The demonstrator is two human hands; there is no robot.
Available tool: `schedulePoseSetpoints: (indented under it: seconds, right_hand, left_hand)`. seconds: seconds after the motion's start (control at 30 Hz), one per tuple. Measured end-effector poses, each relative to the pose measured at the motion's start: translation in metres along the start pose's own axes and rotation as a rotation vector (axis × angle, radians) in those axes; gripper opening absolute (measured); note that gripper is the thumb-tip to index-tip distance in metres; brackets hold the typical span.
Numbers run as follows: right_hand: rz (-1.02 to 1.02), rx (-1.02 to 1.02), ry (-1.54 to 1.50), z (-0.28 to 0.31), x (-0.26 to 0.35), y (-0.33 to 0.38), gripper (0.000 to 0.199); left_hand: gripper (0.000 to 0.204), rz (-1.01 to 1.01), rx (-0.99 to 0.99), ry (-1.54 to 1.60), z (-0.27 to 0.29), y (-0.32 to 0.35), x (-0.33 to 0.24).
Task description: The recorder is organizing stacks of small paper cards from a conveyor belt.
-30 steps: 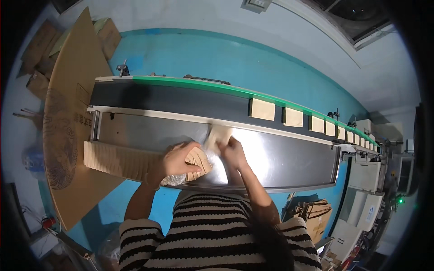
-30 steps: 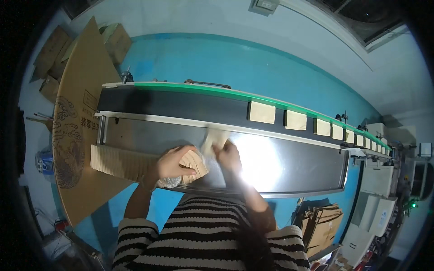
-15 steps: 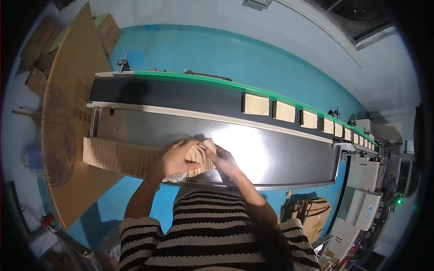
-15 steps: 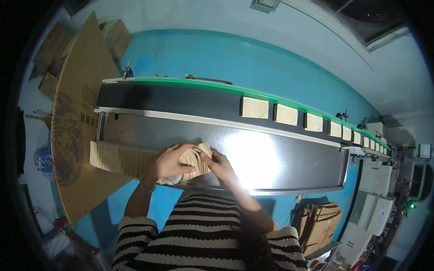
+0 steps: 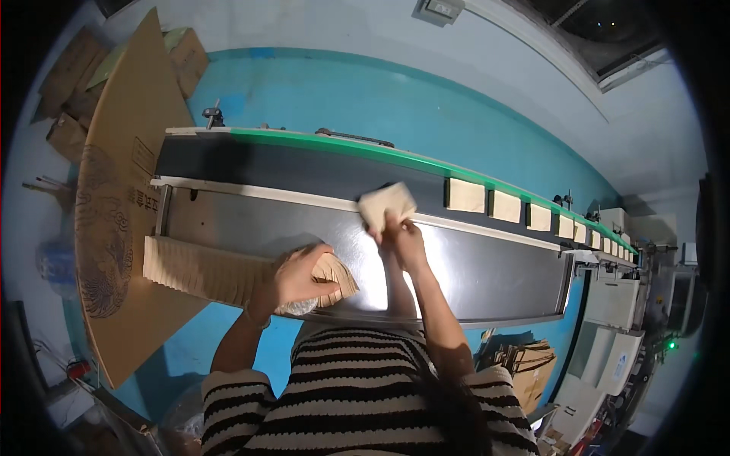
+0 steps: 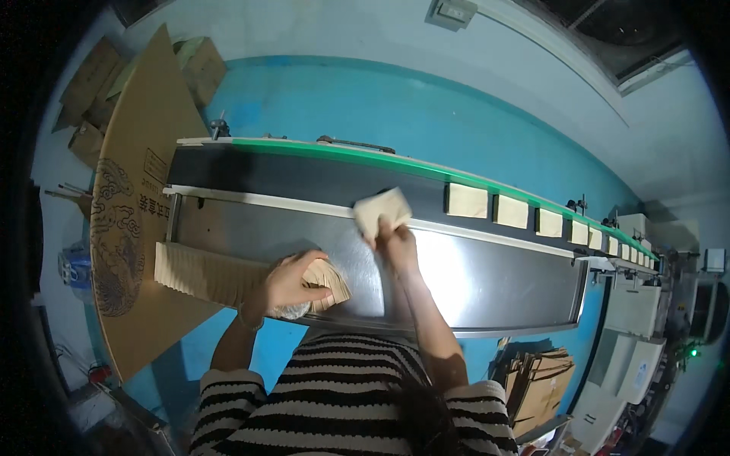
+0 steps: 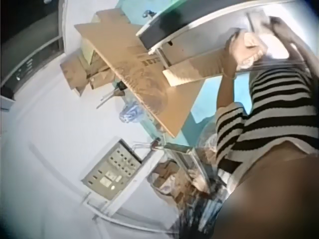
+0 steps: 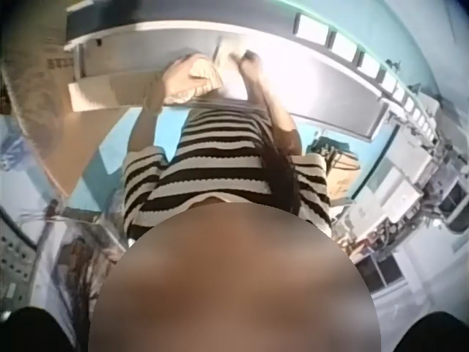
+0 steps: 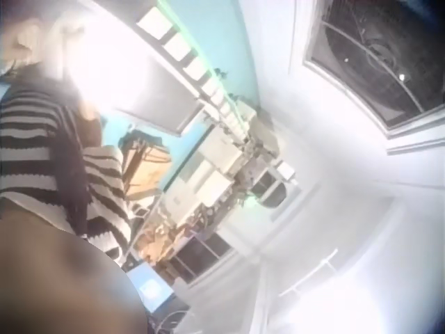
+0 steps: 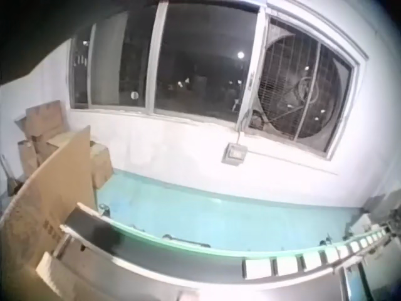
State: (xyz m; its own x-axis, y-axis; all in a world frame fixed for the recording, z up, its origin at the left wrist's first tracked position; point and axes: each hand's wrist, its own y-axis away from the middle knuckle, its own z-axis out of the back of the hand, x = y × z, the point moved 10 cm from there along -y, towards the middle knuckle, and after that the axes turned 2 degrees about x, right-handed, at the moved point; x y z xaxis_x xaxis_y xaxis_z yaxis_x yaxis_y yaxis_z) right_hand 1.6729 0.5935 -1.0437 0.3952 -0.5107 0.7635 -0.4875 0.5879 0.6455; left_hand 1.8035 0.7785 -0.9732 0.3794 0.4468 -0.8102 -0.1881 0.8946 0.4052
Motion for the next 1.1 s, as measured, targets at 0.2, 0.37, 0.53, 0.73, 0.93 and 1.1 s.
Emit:
schedulePoseSetpoints:
  seconds: [0.2,0.37,0.53,0.73,0.93,1.1]
  right_hand:
    - [0.272,0.289,0.694,-0.095,0.01,0.063,0.066]
    - [0.019,0.245,0.558,-0.104,-0.027,0.059,0.063]
    - [0.113,0.308,0.552,-0.092,-0.054,0.028,0.058]
    - [0.058,-0.058,-0.019,-0.067,-0.017,-0.034,0.053]
    - [0.335,0.255,0.852,-0.166,-0.034,0.041,0.063]
    - [0.03,0.305,0.487,-0.157,-0.076,0.017,0.072]
  left_hand:
    - [0.077,-0.011,0.014,0.006,0.002,-0.008,0.025]
    - [0.084,-0.105,-0.011,-0.037,0.013,0.002,0.027]
    - [0.081,-0.039,0.079,-0.065,0.016,0.005,0.043]
    - [0.074,0.033,0.085,0.028,0.015,0.007,0.063]
    - [0.088,0.022,0.096,-0.194,0.037,0.012,0.074]
    - [0.096,-0.046,0.076,-0.28,0.042,0.012,0.101]
